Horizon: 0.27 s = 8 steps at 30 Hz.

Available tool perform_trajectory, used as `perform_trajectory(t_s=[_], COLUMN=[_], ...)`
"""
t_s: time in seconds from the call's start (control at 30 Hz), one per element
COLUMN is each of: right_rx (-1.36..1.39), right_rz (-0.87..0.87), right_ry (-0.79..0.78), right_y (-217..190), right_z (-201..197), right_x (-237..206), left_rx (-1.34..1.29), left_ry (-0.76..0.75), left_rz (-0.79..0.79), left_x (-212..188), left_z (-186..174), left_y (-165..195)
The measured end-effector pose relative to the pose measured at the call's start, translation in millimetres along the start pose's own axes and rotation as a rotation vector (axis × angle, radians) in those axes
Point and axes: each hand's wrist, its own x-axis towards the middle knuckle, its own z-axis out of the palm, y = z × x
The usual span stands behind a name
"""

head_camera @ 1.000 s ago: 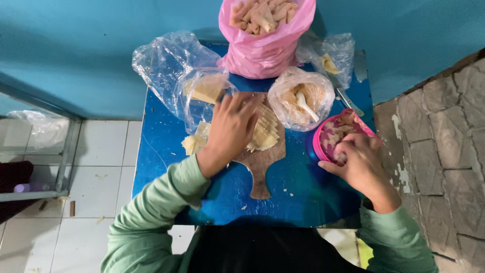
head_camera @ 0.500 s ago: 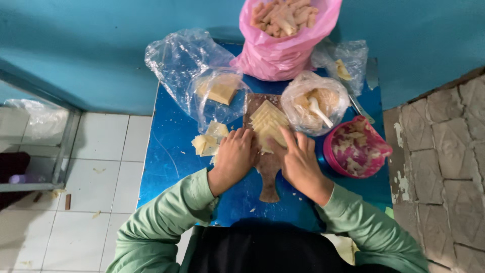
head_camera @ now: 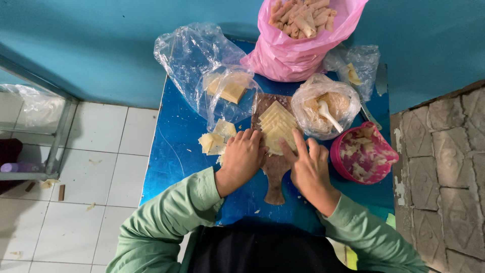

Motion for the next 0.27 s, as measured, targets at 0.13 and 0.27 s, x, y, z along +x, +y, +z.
perform_trajectory(t_s=[0.13,0.27], right_rx=[-0.007,0.037], right_rz=[0.001,0.126], right_ry=[0.001,0.097], right_y=[3,30], right_z=[-11,-40], right_x=[-8,-1], left_rx=[-0.017,-0.017], left_ry=[0.004,0.012], left_rz=[-0.005,0.016], left_x=[-2,-2], left_z=[-1,0], left_y=[2,2])
